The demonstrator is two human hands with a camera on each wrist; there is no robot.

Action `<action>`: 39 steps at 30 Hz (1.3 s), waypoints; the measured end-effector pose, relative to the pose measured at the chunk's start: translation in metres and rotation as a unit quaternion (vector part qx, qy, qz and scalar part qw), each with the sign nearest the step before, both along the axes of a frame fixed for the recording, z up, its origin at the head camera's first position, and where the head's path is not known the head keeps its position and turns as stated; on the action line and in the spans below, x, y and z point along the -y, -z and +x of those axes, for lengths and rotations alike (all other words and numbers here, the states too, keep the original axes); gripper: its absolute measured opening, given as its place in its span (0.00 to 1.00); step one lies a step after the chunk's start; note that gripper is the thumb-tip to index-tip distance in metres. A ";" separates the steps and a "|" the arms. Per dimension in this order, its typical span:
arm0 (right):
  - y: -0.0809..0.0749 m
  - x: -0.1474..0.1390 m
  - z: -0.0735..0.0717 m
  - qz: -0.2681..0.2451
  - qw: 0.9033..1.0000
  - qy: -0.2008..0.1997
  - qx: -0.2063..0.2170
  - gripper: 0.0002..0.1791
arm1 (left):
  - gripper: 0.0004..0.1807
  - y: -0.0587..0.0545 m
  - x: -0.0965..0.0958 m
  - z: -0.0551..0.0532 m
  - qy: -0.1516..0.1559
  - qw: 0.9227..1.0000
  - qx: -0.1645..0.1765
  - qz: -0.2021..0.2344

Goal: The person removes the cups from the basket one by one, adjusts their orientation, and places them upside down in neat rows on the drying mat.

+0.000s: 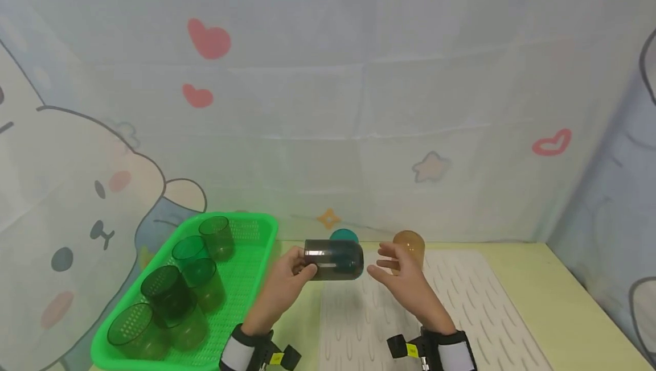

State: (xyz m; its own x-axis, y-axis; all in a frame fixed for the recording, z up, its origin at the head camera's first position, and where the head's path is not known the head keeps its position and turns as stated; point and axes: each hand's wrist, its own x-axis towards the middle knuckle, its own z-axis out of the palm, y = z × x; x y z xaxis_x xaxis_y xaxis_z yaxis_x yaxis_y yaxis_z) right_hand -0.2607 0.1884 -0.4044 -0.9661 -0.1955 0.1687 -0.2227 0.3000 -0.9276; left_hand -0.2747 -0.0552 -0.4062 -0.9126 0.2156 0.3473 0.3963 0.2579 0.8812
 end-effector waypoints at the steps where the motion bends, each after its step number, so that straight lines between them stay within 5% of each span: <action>1: 0.000 0.002 -0.001 -0.006 1.000 -0.005 0.002 0.33 | 0.06 0.001 -0.002 0.000 0.008 1.000 0.007 0.004; 9: 0.003 0.018 -0.005 -0.072 0.997 -0.031 -0.014 0.30 | 0.07 0.001 -0.012 0.001 0.060 0.994 0.058 0.067; 15: 0.003 0.024 -0.005 -0.126 0.991 -0.049 -0.010 0.28 | 0.07 0.002 -0.016 0.002 0.063 0.992 0.049 0.097; 20: 0.006 0.028 -0.005 -0.148 0.988 -0.024 -0.024 0.28 | 0.07 0.007 -0.020 0.002 0.067 0.990 0.046 0.116; 33: 0.002 0.029 -0.004 -0.125 0.992 -0.001 -0.027 0.27 | 0.08 -0.002 -0.017 0.004 0.069 0.992 0.049 0.091; 39: -0.001 0.026 -0.001 -0.130 0.991 0.007 -0.016 0.30 | 0.14 -0.002 -0.001 0.001 0.055 0.998 0.023 -0.004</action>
State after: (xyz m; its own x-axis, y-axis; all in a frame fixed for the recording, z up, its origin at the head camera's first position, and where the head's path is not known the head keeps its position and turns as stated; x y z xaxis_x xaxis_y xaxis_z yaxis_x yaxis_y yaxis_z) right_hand -0.2617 0.1628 -0.4035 -0.9618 -0.1281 0.2418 -0.2504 0.0559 -0.9665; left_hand -0.2741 -0.0538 -0.4046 -0.8980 0.3178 0.3042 0.3823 0.2216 0.8971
